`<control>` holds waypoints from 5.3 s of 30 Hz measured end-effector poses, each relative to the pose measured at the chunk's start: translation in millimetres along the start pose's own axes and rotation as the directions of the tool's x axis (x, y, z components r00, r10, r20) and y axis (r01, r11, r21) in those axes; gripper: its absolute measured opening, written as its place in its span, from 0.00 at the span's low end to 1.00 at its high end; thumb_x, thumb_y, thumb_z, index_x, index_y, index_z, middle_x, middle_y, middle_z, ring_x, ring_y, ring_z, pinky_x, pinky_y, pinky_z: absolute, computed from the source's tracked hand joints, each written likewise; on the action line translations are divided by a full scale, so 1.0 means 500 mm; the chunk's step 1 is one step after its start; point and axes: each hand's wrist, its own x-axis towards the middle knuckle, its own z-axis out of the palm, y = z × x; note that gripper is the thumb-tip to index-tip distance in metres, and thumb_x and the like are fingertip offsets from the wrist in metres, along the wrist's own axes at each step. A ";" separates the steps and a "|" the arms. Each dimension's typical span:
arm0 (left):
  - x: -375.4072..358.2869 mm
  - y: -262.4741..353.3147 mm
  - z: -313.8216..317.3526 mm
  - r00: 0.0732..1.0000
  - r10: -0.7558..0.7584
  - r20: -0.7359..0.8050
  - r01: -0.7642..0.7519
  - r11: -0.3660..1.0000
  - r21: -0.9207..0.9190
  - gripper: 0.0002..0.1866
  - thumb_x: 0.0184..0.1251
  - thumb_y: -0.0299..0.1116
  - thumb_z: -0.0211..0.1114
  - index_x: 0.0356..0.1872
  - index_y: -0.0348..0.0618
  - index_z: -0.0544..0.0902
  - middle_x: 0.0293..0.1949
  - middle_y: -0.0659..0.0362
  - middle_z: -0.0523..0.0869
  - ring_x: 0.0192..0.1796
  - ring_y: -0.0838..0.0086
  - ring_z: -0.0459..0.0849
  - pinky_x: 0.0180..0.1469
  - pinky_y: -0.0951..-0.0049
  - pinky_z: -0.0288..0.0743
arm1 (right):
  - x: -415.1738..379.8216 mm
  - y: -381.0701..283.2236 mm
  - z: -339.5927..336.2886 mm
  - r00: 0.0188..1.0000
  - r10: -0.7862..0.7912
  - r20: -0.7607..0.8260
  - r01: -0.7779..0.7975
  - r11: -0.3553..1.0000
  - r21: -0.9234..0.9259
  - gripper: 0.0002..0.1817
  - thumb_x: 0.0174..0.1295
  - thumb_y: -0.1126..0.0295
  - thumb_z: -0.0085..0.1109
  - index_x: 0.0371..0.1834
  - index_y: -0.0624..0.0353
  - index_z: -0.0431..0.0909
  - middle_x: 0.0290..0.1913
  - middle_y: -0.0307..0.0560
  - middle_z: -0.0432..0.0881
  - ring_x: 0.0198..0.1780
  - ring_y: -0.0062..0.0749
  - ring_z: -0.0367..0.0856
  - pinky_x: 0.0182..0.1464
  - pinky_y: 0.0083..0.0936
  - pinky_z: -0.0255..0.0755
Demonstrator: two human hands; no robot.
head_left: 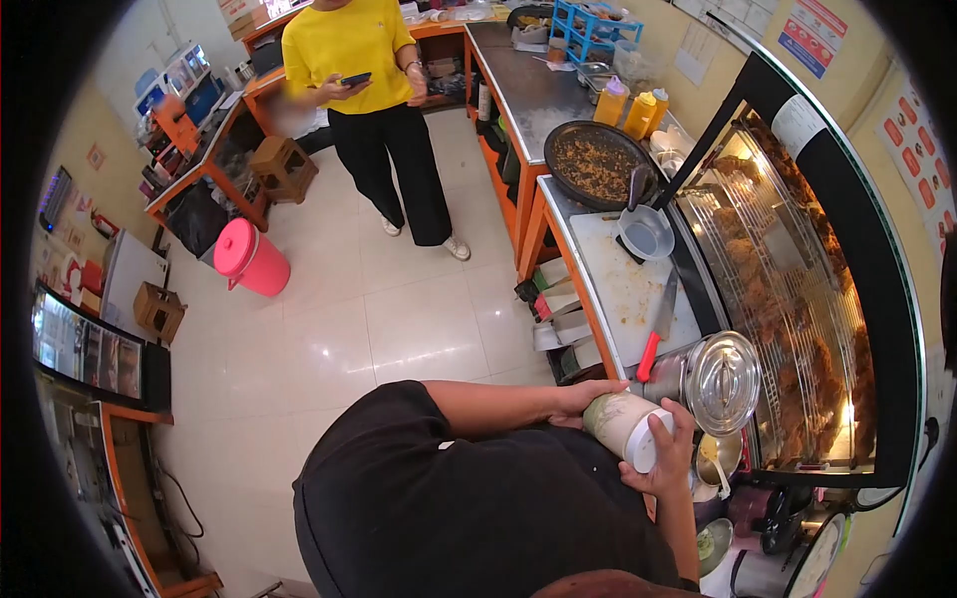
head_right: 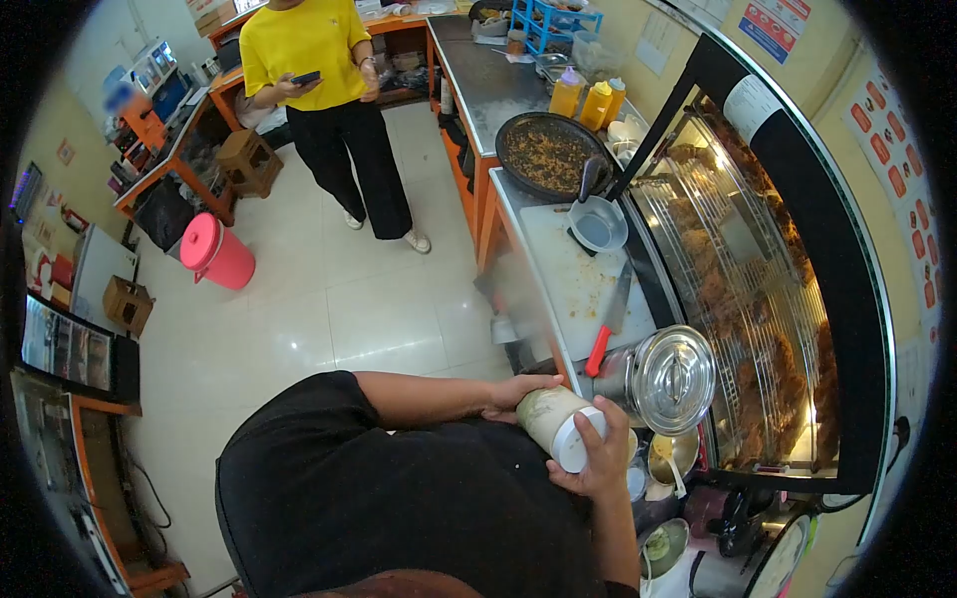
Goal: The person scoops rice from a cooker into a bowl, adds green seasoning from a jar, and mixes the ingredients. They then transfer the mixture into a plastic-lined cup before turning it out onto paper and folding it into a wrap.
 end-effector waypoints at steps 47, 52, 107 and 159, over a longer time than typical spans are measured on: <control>0.005 -0.017 0.001 0.973 0.195 -0.123 -0.164 0.960 0.226 0.36 0.75 0.67 0.46 0.67 0.46 0.70 0.55 0.55 0.82 0.51 0.69 0.84 0.39 0.67 0.82 | 0.009 -0.020 0.010 0.875 0.450 -0.180 -0.419 0.889 0.185 0.35 0.62 0.49 0.61 0.66 0.63 0.69 0.63 0.61 0.69 0.63 0.51 0.71 0.66 0.40 0.63; 0.013 -0.011 0.007 0.960 0.281 0.002 -0.271 0.922 0.277 0.33 0.74 0.63 0.53 0.65 0.46 0.69 0.54 0.57 0.80 0.51 0.71 0.83 0.41 0.67 0.81 | 0.013 -0.022 0.004 0.872 0.435 -0.224 -0.405 0.899 0.168 0.34 0.62 0.49 0.61 0.65 0.63 0.70 0.62 0.60 0.71 0.62 0.50 0.72 0.65 0.41 0.65; 0.230 -0.167 -0.116 0.451 0.875 0.177 -0.022 -0.188 0.982 0.36 0.70 0.32 0.66 0.73 0.31 0.59 0.70 0.41 0.67 0.73 0.54 0.66 0.73 0.56 0.62 | -0.918 -0.011 -0.254 -0.146 0.935 -0.323 -0.839 -0.290 -0.460 0.10 0.56 0.66 0.66 0.41 0.53 0.87 0.44 0.54 0.87 0.51 0.53 0.82 0.56 0.46 0.76; 0.659 -0.751 0.153 0.924 -0.138 -0.357 0.360 0.628 0.690 0.12 0.75 0.32 0.64 0.42 0.35 0.71 0.35 0.54 0.83 0.36 0.68 0.90 0.41 0.71 0.89 | -1.013 0.093 -0.332 0.397 0.885 0.243 -0.733 0.465 -0.496 0.11 0.61 0.73 0.51 0.43 0.61 0.83 0.38 0.54 0.87 0.38 0.50 0.88 0.38 0.45 0.82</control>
